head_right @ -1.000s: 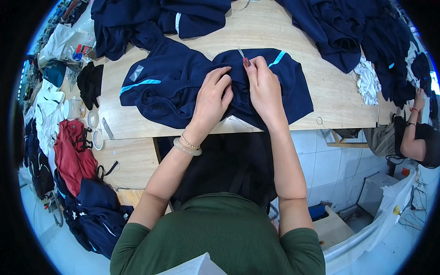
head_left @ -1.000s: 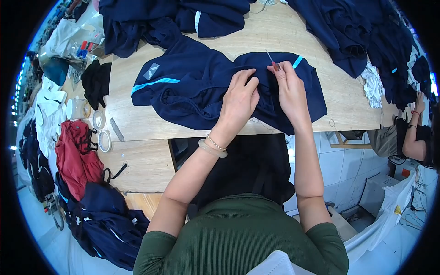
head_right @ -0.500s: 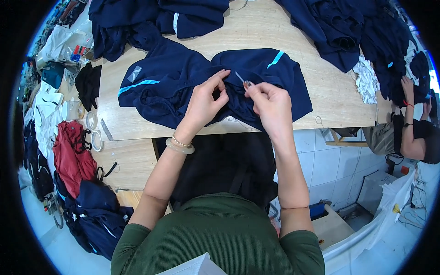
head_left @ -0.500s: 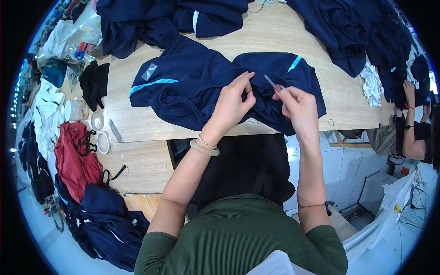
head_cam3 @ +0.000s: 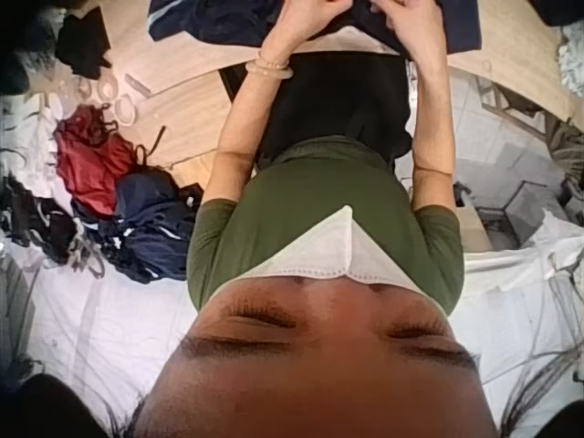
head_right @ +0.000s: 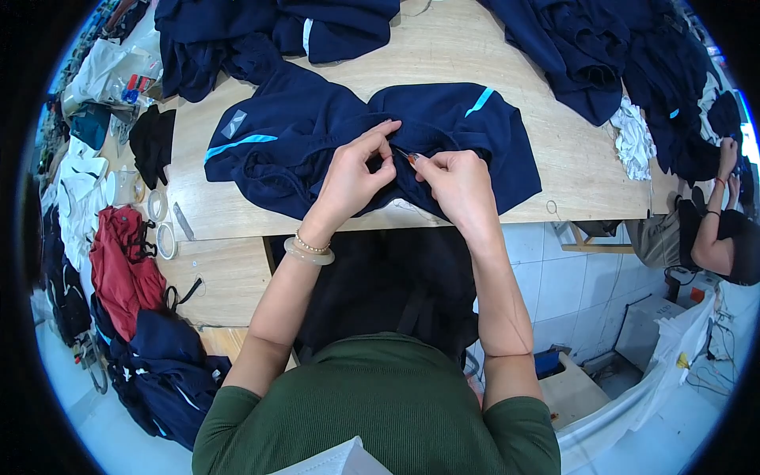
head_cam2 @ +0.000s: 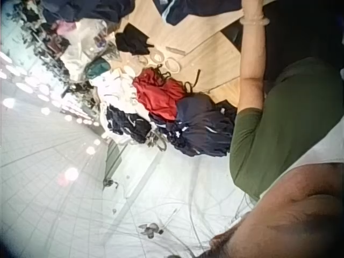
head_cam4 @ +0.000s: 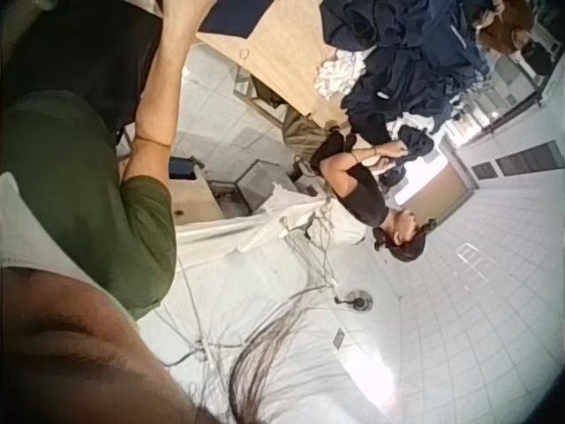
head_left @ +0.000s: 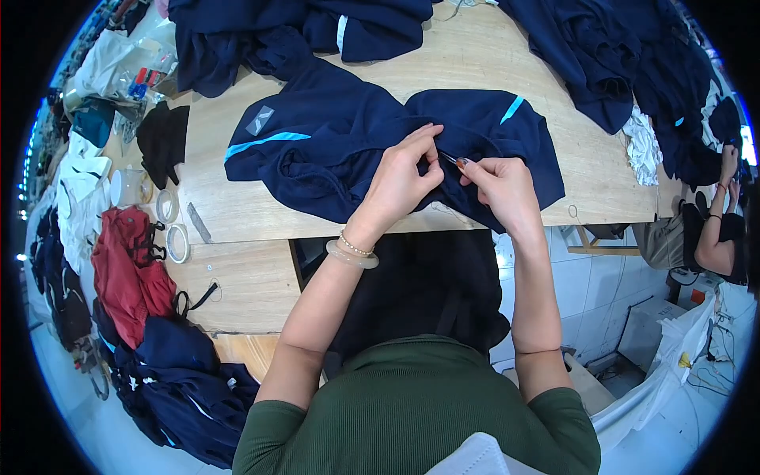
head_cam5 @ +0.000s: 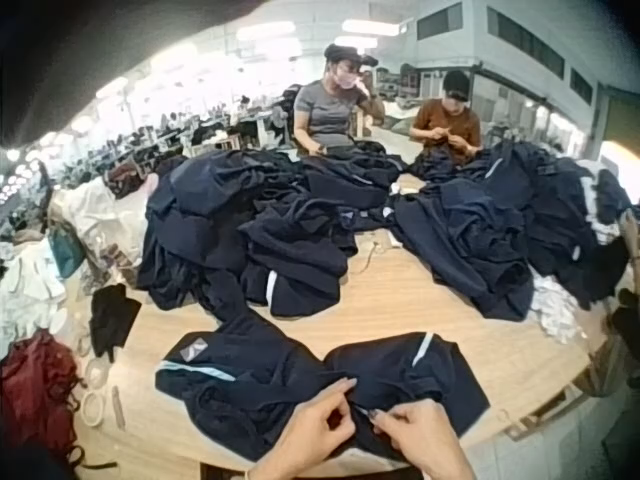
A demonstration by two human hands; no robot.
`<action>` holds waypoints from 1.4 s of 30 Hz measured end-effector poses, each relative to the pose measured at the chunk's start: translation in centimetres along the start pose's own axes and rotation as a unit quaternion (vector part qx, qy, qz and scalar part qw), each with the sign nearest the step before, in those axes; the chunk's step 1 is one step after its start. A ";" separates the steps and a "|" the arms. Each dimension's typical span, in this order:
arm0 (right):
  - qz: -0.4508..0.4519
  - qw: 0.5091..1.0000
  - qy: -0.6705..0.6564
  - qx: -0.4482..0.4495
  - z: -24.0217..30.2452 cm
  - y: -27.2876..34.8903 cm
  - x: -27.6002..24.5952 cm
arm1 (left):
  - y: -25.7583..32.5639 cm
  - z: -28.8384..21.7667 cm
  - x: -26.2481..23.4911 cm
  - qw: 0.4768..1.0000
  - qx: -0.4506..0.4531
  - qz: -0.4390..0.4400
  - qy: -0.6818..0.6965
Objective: Trimming loose threads from navy blue garments using thread nippers at a factory workbench.
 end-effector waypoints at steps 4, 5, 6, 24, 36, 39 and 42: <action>0.002 1.000 0.031 0.005 -0.1 -0.4 0.0 | 0.0 -0.2 0.0 1.000 -0.016 0.008 0.019; -0.004 0.999 0.033 0.004 -0.1 -0.5 0.0 | 0.0 -0.3 0.1 0.999 -0.015 0.007 0.030; -0.007 0.999 0.035 0.003 -0.1 -0.6 0.1 | 0.0 -0.3 0.0 0.999 -0.015 0.006 0.030; -0.044 0.991 -0.113 -0.058 0.0 0.8 -4.8 | 3.5 -3.8 -3.4 0.996 -0.060 -0.008 0.058; -0.203 0.973 0.014 -0.111 -1.6 0.2 -6.3 | 10.4 -5.8 -13.2 0.948 -0.212 -0.190 -0.140; -0.207 0.957 0.129 -0.155 -0.8 -0.2 -4.3 | 9.9 -2.7 -17.0 0.909 -0.218 -0.320 -0.156; -0.193 0.951 0.189 -0.149 0.0 -0.3 -2.6 | 9.2 -0.4 -17.7 0.898 -0.240 -0.336 -0.152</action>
Point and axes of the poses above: each hand's wrist, its own y-axis away from the middle knuckle, its own x-axis out of the palm, z = x × y, the point moved 4 cm from there along -y, towards the middle knuckle, and after that the axes turned 4 degrees about y, right-handed, at the moved point
